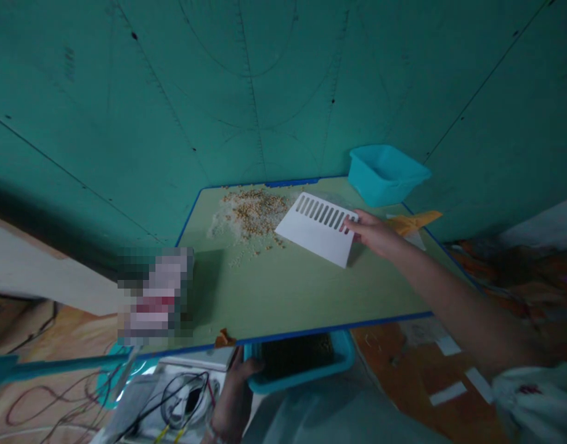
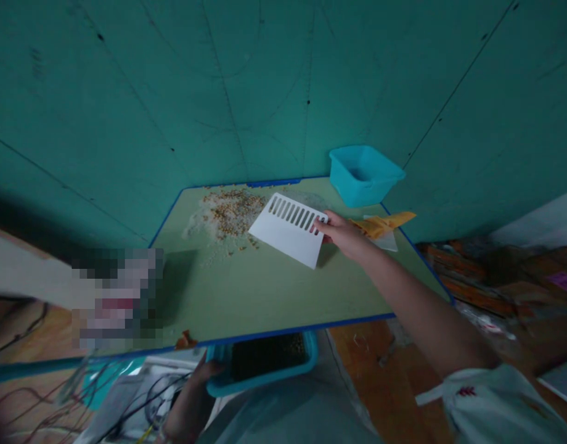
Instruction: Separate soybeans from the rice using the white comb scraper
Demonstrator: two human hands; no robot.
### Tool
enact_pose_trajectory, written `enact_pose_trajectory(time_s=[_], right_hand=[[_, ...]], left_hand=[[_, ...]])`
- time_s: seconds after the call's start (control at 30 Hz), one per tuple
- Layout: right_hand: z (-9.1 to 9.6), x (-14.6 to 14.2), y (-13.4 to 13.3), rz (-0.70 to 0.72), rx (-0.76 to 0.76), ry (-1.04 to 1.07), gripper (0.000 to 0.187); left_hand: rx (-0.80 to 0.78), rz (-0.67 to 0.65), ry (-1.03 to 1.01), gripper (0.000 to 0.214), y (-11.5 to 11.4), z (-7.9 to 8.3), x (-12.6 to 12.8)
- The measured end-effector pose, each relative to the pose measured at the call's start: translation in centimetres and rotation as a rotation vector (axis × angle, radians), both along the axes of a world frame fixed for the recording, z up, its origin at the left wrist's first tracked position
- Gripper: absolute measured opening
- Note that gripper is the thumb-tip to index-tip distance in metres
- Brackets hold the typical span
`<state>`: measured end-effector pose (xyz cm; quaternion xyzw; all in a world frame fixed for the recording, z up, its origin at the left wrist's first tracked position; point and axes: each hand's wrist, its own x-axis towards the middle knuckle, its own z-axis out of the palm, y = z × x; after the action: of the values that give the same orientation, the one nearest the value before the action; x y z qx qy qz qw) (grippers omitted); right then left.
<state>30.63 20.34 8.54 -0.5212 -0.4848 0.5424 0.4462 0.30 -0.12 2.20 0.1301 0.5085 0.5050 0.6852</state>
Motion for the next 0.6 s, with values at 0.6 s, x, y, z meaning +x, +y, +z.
enact_pose_trajectory(time_s=[0.6], right_hand=[[-0.3,-1.5,1.8,0.158,-0.059,-0.059,0.015]], left_hand=[[0.042,0.059,0.051,0.049,-0.3,-1.1,-0.4]])
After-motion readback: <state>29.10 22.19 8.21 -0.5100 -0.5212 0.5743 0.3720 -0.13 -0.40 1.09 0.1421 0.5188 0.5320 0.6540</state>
